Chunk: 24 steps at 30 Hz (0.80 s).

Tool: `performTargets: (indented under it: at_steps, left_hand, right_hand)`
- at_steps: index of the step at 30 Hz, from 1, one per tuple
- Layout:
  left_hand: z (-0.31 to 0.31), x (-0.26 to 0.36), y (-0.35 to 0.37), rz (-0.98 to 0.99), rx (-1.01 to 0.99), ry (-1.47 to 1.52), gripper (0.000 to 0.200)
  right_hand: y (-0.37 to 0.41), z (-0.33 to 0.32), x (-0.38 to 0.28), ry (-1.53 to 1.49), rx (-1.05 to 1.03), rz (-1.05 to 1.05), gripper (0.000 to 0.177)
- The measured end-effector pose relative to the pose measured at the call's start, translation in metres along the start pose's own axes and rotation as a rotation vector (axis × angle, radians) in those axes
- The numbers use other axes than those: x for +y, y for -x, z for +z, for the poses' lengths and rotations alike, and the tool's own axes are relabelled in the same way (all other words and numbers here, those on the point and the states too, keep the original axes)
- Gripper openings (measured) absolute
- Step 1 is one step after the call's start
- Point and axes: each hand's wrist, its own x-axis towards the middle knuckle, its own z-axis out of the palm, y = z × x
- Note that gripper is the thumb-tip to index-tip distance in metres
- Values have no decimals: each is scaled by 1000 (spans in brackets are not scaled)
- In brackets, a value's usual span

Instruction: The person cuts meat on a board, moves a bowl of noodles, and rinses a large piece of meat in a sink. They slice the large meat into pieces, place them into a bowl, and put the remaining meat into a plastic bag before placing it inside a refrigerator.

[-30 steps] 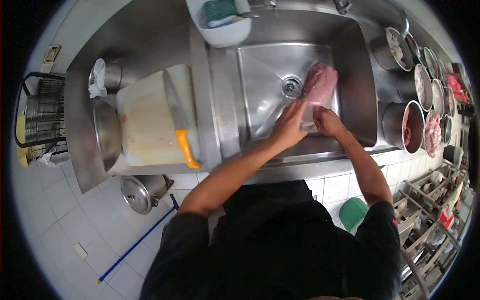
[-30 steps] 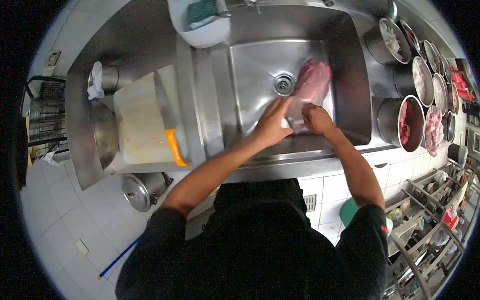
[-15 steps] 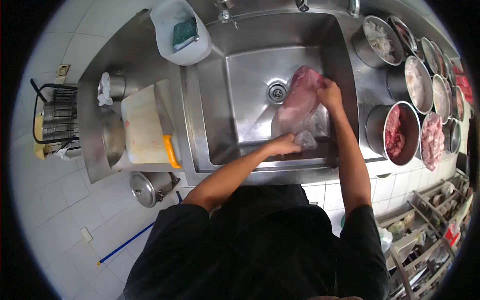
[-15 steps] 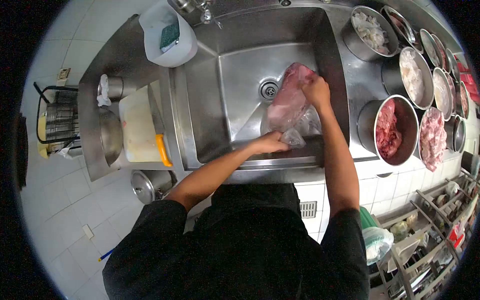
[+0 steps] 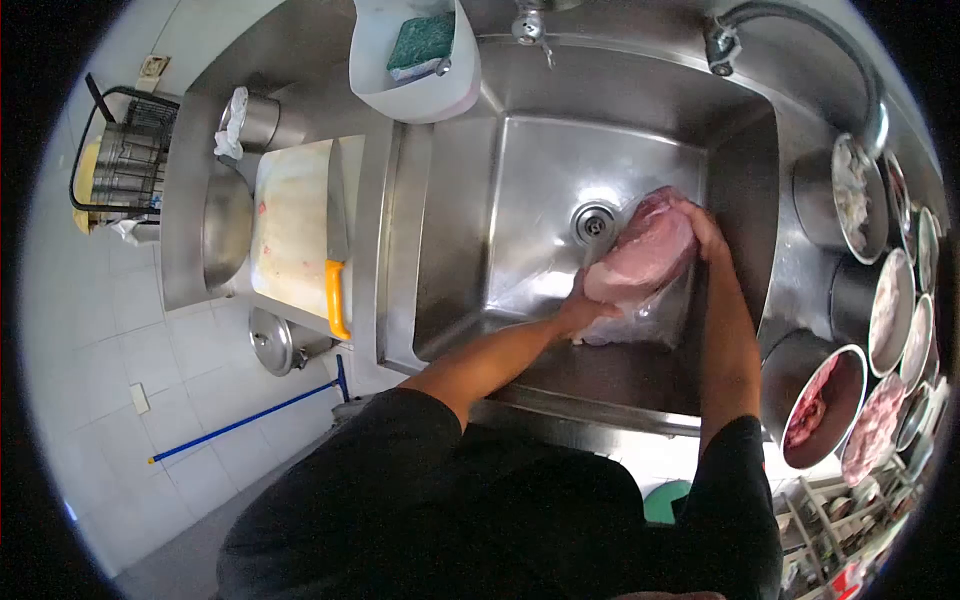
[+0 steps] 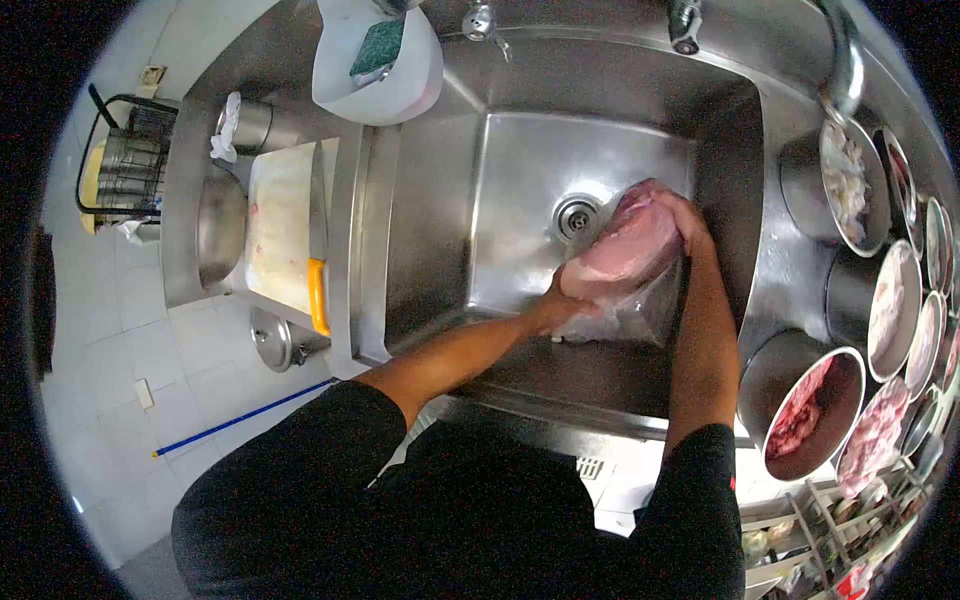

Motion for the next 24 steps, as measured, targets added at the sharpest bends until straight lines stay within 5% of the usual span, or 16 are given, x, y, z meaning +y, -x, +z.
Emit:
performTargets:
  at_steps: [4, 8, 9, 10, 12, 14, 15, 17, 18, 19, 21, 22, 24]
  left_hand:
    - [-20, -13, -21, 133, -99, 186, 102]
    - [-28, -4, -36, -17, -69, 181, 72]
    - [-26, 8, -26, 31, 27, 93, 72]
    - [-22, 27, -14, 76, 119, 0, 72]
    - [-13, 81, 30, 90, 96, 33, 75]
    - [4, 92, 41, 23, 126, 65, 86]
    - [10, 125, 65, -57, 132, -25, 89]
    - [15, 156, 80, 4, 233, -205, 89]
    - [17, 131, 52, 548, 156, 176, 87]
    - [7, 138, 43, 307, 184, -150, 74]
    - [-25, 141, 21, -18, 139, -188, 56]
    - [-40, 135, 11, -88, 113, 100, 51]
    - [-66, 129, 5, -65, 268, 198, 54]
  right_hand:
    - [-49, -31, 47, -158, -147, -44, 55]
    - [-36, -24, 45, -163, -6, -22, 55]
    - [-25, -19, 41, -142, -31, -59, 57]
    - [-16, -14, 49, -156, -74, -313, 60]
    - [0, -5, 42, -358, -66, -64, 60]
    - [-42, -44, 77, -669, -593, 33, 58]
    - [-30, -28, 70, -592, -479, 19, 57]
    - [-20, 21, 62, -412, -288, -7, 56]
    - [-16, 40, 69, -366, -270, 3, 55]
    - [-9, 55, 75, -348, -252, 25, 54]
    - [9, 79, 98, -316, -222, 103, 53]
    - [12, 87, 101, -308, -213, 127, 52]
    - [12, 101, 105, -303, -197, 165, 51]
